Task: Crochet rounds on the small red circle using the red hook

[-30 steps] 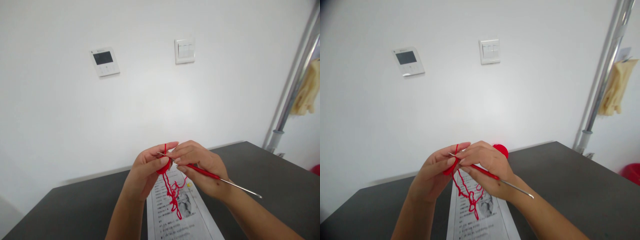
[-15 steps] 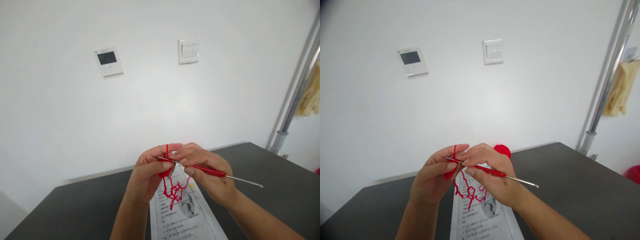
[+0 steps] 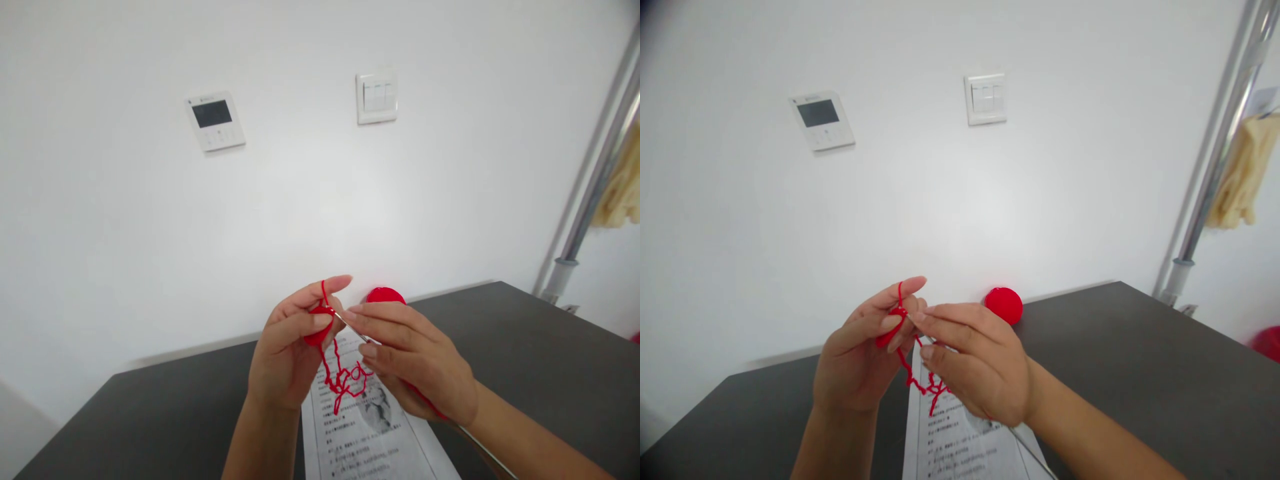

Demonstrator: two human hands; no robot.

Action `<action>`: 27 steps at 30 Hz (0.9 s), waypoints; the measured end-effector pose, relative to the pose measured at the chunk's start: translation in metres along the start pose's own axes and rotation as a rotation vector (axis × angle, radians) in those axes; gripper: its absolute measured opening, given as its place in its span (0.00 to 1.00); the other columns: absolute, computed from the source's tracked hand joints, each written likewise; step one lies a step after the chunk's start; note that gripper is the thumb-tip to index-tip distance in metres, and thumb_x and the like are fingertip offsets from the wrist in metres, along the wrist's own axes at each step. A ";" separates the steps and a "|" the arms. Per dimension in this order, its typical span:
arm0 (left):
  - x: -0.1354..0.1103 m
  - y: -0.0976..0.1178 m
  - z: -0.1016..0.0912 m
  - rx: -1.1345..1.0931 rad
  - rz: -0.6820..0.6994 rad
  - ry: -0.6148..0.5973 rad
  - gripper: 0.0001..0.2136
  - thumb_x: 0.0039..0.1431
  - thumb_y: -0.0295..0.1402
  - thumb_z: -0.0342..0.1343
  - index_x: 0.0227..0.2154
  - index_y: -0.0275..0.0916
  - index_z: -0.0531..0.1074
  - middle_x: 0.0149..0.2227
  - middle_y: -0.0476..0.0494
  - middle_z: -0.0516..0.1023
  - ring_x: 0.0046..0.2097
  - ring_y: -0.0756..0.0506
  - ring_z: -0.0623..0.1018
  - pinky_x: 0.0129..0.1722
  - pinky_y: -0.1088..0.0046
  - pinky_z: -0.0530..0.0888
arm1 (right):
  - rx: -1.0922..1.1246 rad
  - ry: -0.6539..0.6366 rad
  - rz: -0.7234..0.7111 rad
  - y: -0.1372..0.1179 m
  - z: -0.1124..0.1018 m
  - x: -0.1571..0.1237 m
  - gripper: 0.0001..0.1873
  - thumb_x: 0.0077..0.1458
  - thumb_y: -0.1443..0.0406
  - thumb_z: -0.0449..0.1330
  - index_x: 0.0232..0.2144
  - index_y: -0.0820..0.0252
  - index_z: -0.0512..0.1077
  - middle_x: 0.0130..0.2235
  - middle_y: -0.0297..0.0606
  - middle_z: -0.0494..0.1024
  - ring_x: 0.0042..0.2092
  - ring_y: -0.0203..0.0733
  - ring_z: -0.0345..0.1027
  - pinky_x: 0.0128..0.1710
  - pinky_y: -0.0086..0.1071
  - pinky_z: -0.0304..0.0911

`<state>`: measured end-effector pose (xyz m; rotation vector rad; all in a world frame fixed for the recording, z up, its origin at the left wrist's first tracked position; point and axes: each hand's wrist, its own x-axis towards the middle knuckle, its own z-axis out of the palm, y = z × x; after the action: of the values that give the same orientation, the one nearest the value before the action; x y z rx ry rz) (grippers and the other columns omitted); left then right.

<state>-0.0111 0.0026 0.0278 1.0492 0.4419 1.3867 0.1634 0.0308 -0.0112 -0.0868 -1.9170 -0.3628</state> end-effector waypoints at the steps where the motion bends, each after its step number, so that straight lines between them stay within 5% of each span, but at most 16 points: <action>1: 0.000 0.000 0.000 -0.003 0.008 0.013 0.15 0.44 0.26 0.62 0.37 0.34 0.84 0.17 0.53 0.65 0.23 0.54 0.58 0.28 0.78 0.62 | 0.016 0.000 0.011 0.000 0.000 0.001 0.09 0.65 0.73 0.54 0.45 0.63 0.71 0.47 0.51 0.83 0.58 0.42 0.72 0.53 0.38 0.76; 10: 0.001 0.001 -0.001 -0.079 -0.060 -0.010 0.13 0.46 0.25 0.57 0.34 0.32 0.84 0.15 0.55 0.57 0.22 0.53 0.54 0.27 0.76 0.58 | 0.616 0.229 0.557 -0.008 0.002 0.009 0.05 0.64 0.68 0.60 0.40 0.54 0.75 0.41 0.40 0.84 0.45 0.44 0.80 0.45 0.40 0.79; 16: 0.002 0.002 -0.004 -0.101 -0.097 0.002 0.13 0.44 0.25 0.56 0.30 0.33 0.85 0.14 0.56 0.54 0.22 0.53 0.51 0.28 0.77 0.58 | 0.303 -0.054 0.124 0.004 -0.013 0.015 0.11 0.62 0.74 0.58 0.44 0.60 0.75 0.47 0.46 0.84 0.51 0.44 0.78 0.50 0.36 0.77; 18: 0.003 0.001 -0.005 -0.067 -0.109 -0.004 0.13 0.43 0.25 0.56 0.30 0.33 0.85 0.14 0.56 0.55 0.22 0.53 0.51 0.27 0.76 0.57 | 0.339 -0.051 0.135 0.005 -0.017 0.015 0.10 0.62 0.73 0.58 0.44 0.60 0.75 0.46 0.46 0.84 0.49 0.44 0.79 0.51 0.36 0.76; 27: 0.003 0.005 -0.007 0.121 -0.044 0.000 0.12 0.40 0.26 0.60 0.28 0.35 0.85 0.12 0.52 0.65 0.19 0.54 0.60 0.24 0.75 0.56 | 1.106 0.268 0.869 -0.001 0.000 0.011 0.05 0.57 0.61 0.68 0.32 0.55 0.78 0.35 0.37 0.86 0.37 0.42 0.81 0.39 0.37 0.78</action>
<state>-0.0187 0.0065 0.0289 1.1308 0.5517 1.3338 0.1590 0.0289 -0.0012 -0.1134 -1.4082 1.1916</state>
